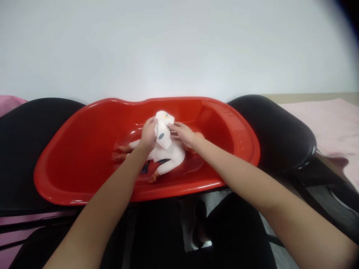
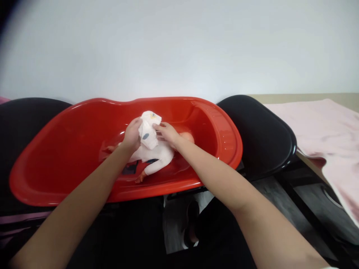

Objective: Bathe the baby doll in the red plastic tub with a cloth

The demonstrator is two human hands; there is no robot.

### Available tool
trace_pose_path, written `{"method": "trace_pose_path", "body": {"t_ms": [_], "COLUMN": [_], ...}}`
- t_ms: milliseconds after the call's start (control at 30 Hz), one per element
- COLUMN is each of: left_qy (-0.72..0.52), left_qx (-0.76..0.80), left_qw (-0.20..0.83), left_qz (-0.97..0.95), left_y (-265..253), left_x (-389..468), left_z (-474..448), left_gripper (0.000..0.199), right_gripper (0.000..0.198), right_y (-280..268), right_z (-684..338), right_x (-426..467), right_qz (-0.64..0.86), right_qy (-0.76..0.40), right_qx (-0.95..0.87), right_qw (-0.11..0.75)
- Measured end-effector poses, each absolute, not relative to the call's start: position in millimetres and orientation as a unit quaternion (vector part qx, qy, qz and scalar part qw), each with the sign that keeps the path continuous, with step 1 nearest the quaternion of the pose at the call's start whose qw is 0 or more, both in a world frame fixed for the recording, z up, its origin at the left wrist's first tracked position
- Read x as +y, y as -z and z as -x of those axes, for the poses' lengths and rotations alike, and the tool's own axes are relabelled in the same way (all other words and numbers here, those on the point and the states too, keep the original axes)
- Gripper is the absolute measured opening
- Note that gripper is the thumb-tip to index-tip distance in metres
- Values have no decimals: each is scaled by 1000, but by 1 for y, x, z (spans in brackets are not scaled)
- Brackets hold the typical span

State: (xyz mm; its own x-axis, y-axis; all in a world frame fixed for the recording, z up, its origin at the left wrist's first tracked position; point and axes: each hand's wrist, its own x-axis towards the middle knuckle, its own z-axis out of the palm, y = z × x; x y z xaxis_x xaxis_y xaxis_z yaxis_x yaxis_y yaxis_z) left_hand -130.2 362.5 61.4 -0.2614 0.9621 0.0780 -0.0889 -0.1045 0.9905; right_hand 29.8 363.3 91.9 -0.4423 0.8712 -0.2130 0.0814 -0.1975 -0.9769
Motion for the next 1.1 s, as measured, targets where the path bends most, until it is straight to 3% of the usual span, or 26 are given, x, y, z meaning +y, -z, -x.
{"method": "trace_pose_path", "body": {"t_ms": [133,233,367,533,633,800,1000,1100], "left_qy": [-587,-557,-523,-491,-479,-456,-468,-460], "left_qx": [458,494,552,591,568,532,421,431], "left_qw": [520,500,449,418,444,514,604,590], "left_qz": [-418,-442,-469,-484,-500,-495,-489,-505], "left_y": [-66,-67,-65,-61,-56,-52,-59,-58], "left_x": [358,356,355,356,358,359,355,350], "left_z": [125,123,128,136,138,135,130,125], "left_gripper": [37,39,35,32,26,44,56,52], "right_gripper": [57,40,31,22,21,30,4,8], "right_y": [-83,-79,-77,-76,-81,-92,-91,-86], "right_z": [-30,-35,-35,-31,-32,-34,-31,-30], "right_x": [363,366,370,369,368,366,362,362], "right_qz": [450,467,478,440,410,360,411,427], "right_qy": [-579,-509,-455,-473,-494,-553,-592,-597], "right_qx": [-602,-662,-691,-635,-615,-611,-559,-554], "right_qw": [316,291,294,424,459,437,410,393]}}
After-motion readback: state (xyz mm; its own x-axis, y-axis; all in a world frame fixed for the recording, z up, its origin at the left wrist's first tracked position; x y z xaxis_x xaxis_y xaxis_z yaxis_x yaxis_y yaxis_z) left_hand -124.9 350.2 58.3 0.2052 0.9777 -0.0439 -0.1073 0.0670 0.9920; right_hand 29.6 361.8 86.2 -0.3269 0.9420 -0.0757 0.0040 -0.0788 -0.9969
